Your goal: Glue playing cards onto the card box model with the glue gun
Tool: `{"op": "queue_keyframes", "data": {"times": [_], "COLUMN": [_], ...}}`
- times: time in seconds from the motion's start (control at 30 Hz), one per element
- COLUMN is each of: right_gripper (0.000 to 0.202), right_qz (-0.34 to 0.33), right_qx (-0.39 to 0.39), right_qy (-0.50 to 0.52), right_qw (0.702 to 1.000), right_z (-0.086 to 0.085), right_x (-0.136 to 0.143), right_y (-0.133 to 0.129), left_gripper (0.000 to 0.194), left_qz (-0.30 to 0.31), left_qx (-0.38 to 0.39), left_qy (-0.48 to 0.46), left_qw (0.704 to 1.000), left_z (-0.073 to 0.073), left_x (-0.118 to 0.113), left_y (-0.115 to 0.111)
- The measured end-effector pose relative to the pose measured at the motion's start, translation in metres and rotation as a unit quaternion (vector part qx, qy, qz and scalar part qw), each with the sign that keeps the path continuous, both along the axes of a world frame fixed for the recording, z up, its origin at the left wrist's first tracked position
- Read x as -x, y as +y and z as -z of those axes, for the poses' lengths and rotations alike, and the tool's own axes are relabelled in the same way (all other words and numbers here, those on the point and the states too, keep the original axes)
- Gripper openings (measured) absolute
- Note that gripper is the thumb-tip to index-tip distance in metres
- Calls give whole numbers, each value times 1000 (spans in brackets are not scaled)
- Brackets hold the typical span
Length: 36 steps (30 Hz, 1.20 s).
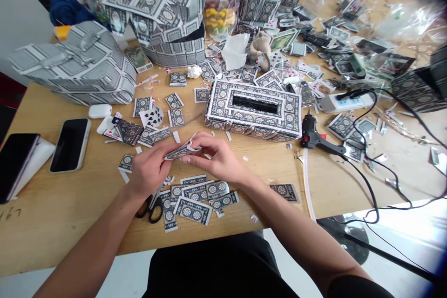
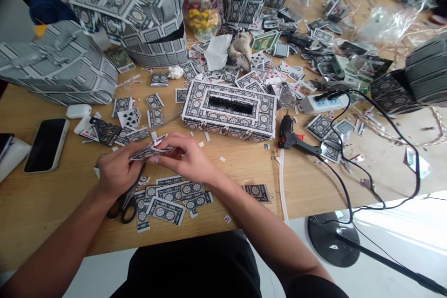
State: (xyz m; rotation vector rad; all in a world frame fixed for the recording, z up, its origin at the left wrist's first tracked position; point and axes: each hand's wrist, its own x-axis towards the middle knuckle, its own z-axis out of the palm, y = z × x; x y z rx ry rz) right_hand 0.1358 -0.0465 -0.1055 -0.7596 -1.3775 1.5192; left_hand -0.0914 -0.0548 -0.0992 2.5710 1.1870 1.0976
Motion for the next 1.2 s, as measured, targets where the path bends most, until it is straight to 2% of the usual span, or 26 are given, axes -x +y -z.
{"op": "queue_keyframes", "data": {"times": [0.23,0.43,0.63,0.93,1.03,1.2], "right_gripper": [37,36,33,37,40,47], "right_qz": [-31,-27,-23,-22,-26,-30], "right_qx": [-5,5,20,21,21,-11], "right_qy": [-43,-51,-44,-58,-60,-50], "right_qw": [999,998,999,998,998,998], "right_z": [-5,-5,-8,-11,-14,-18], "right_x": [-3,-3,-3,-2,-4,-6], "right_y": [3,0,-1,-1,0,0], "left_gripper": [28,27,17,10,8,23], "left_qz": [-11,-16,-40,-25,-44,-98], "left_qx": [-13,-23,-20,-17,-19,-23], "left_qy": [10,4,13,-17,-12,-2], "left_qw": [1000,1000,999,999,999,995], "left_z": [-3,-4,-5,-10,-11,-10], "left_x": [1,-1,-2,-6,-7,-4], "left_y": [2,2,1,2,0,1]}}
